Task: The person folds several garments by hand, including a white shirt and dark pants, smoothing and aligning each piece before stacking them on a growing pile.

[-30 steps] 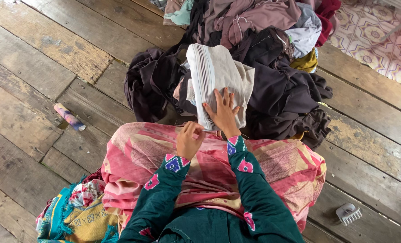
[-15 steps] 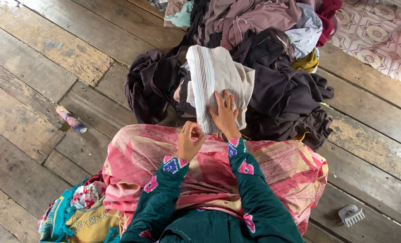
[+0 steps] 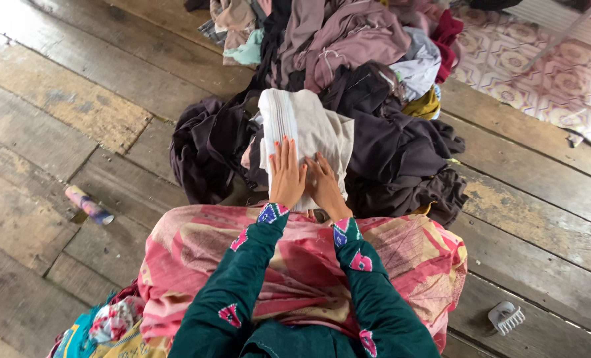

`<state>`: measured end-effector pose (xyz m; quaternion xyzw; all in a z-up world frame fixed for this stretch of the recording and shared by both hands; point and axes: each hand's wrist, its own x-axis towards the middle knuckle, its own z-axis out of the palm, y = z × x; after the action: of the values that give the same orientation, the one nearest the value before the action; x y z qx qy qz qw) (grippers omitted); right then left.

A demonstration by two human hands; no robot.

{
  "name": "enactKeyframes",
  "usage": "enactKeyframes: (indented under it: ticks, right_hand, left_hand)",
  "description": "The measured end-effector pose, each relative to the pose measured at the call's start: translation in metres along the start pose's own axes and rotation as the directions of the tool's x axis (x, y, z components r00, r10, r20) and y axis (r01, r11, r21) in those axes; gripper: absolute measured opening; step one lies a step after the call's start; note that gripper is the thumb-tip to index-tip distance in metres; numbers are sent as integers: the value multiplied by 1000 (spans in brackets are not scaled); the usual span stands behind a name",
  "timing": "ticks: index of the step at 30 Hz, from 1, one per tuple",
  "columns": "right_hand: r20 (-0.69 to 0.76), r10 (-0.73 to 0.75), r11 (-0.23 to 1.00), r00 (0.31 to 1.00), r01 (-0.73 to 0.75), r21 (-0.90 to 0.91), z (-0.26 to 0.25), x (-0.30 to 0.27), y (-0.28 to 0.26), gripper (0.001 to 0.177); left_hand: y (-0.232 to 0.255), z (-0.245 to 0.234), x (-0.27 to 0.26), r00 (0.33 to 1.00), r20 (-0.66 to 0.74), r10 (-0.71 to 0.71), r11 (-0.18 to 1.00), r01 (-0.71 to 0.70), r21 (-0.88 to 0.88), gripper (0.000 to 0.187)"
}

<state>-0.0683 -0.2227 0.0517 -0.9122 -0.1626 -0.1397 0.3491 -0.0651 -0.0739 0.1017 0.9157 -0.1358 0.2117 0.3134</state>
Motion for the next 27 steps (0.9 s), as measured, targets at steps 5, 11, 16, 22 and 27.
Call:
enactKeyframes:
  ticks: [5,11,16,22,27]
  right_hand:
    - [-128,22,998,992,-28,-48,-9,-4,21,57]
    - [-319,193,980,928,-167,106,-23,27,35,27]
    - [-309,338,941,889,-322,103,-33,69,34,50]
    - [-349,297,954,889,-292,70,-29,82,30,32]
    - [-239,182,954,954,-112,278,-27,68,11,25]
  left_hand:
    - [-23,17,-11,988,154,4,987,-29,161,80]
    - [-13,10,-10,997,77,-26,983,11,186,80]
    - [9,15,28,996,7,-91,983,91,-160,47]
    - [2,40,78,981,-87,-172,872,110,-477,19]
    - [-9,55,86,925,-33,-379,813,316,-489,24]
